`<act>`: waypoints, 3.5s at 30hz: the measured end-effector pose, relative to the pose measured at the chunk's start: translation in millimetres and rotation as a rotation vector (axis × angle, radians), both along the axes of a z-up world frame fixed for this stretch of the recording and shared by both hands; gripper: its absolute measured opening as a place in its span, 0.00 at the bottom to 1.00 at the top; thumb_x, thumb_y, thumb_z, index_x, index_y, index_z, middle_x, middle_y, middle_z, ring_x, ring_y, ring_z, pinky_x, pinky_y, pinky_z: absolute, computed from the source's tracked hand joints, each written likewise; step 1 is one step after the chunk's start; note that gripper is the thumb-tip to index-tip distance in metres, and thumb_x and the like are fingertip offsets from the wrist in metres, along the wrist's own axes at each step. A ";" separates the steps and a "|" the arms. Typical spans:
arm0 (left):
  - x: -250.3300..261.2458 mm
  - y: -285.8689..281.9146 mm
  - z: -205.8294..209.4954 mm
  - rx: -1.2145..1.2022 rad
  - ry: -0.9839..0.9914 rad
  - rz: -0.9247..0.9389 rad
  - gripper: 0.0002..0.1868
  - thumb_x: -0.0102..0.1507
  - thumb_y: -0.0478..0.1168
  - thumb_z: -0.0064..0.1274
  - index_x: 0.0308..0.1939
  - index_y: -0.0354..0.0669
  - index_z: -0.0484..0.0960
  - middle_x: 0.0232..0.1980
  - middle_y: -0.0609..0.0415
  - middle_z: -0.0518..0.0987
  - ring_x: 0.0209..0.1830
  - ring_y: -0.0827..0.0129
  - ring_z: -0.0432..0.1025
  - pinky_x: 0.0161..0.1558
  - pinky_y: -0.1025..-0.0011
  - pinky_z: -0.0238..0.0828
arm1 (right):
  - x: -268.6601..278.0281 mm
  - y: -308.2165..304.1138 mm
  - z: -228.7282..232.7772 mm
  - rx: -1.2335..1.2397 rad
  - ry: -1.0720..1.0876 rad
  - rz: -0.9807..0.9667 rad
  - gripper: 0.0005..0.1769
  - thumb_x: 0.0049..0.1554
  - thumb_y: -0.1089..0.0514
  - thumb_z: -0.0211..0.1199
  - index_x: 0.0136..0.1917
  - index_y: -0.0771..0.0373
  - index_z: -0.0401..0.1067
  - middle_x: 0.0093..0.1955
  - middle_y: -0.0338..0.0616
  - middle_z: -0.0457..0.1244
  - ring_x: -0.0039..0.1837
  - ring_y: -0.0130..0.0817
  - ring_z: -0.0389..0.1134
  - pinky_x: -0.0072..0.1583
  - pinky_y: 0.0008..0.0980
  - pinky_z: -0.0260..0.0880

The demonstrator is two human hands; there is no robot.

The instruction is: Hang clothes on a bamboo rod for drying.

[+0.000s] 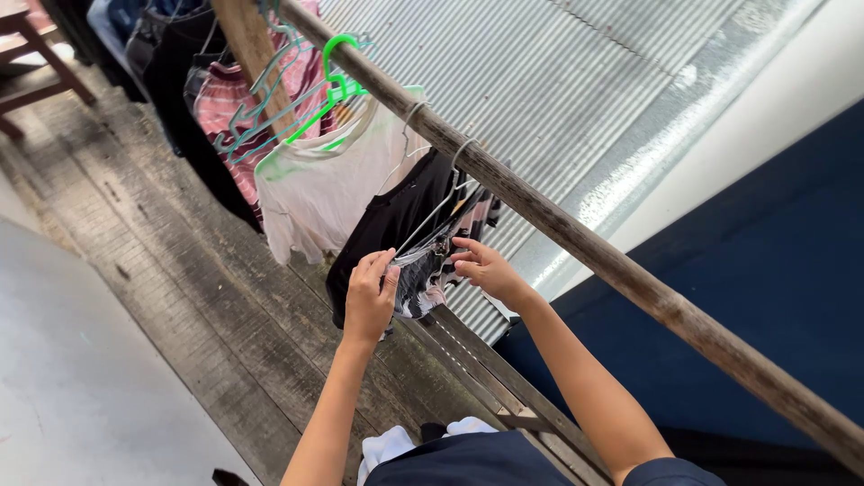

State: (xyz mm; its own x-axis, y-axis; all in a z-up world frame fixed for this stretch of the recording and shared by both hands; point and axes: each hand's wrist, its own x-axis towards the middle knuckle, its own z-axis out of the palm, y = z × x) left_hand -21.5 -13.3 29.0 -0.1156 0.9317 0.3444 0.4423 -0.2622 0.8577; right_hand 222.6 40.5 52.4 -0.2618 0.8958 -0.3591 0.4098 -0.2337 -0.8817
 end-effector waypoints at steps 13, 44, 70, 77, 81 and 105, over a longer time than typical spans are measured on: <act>21.7 -15.7 49.2 -0.012 -0.192 -0.514 0.16 0.69 0.38 0.51 0.58 0.35 0.81 0.58 0.49 0.81 0.55 0.64 0.76 0.57 0.68 0.70 | 17.9 -166.1 52.4 0.245 -0.073 -0.482 0.27 0.62 0.56 0.58 0.74 0.57 0.65 0.68 0.46 0.67 0.64 0.32 0.70 0.65 0.33 0.69; 423.0 -469.7 52.8 -0.517 -0.238 -1.768 0.20 0.70 0.41 0.48 0.63 0.35 0.77 0.60 0.49 0.82 0.59 0.67 0.77 0.57 0.71 0.73 | 207.1 -801.7 46.9 0.399 -0.380 -1.614 0.22 0.63 0.63 0.58 0.71 0.63 0.67 0.62 0.48 0.70 0.60 0.34 0.73 0.61 0.31 0.73; 633.2 -660.8 -75.0 -0.466 0.164 -1.976 0.18 0.66 0.38 0.53 0.60 0.40 0.79 0.55 0.50 0.83 0.53 0.65 0.78 0.54 0.66 0.73 | 372.7 -1036.7 -116.6 0.124 -0.273 -2.049 0.21 0.60 0.63 0.58 0.66 0.65 0.71 0.58 0.48 0.72 0.55 0.35 0.72 0.59 0.32 0.72; 659.0 -716.5 -133.0 -0.561 0.264 -1.753 0.18 0.65 0.38 0.54 0.60 0.42 0.80 0.54 0.50 0.83 0.51 0.63 0.78 0.53 0.69 0.74 | 447.3 -1072.8 -202.0 -0.124 -0.294 -2.032 0.27 0.58 0.59 0.62 0.70 0.62 0.68 0.69 0.50 0.65 0.67 0.41 0.69 0.63 0.35 0.69; 675.3 -737.4 -173.4 -0.603 0.258 -1.675 0.18 0.65 0.37 0.54 0.59 0.41 0.80 0.55 0.48 0.82 0.53 0.63 0.78 0.53 0.69 0.74 | 474.8 -1082.8 -266.5 -0.149 -0.605 -1.807 0.39 0.55 0.56 0.70 0.76 0.64 0.58 0.73 0.59 0.59 0.74 0.55 0.60 0.72 0.43 0.59; 709.1 -801.5 -106.5 -1.806 -0.049 -1.295 0.43 0.58 0.67 0.40 0.77 0.68 0.55 0.71 0.52 0.63 0.59 0.63 0.70 0.48 0.60 0.73 | 467.4 -1047.6 -106.8 0.266 0.688 -1.852 0.20 0.59 0.63 0.62 0.65 0.65 0.70 0.59 0.42 0.68 0.58 0.32 0.70 0.62 0.34 0.71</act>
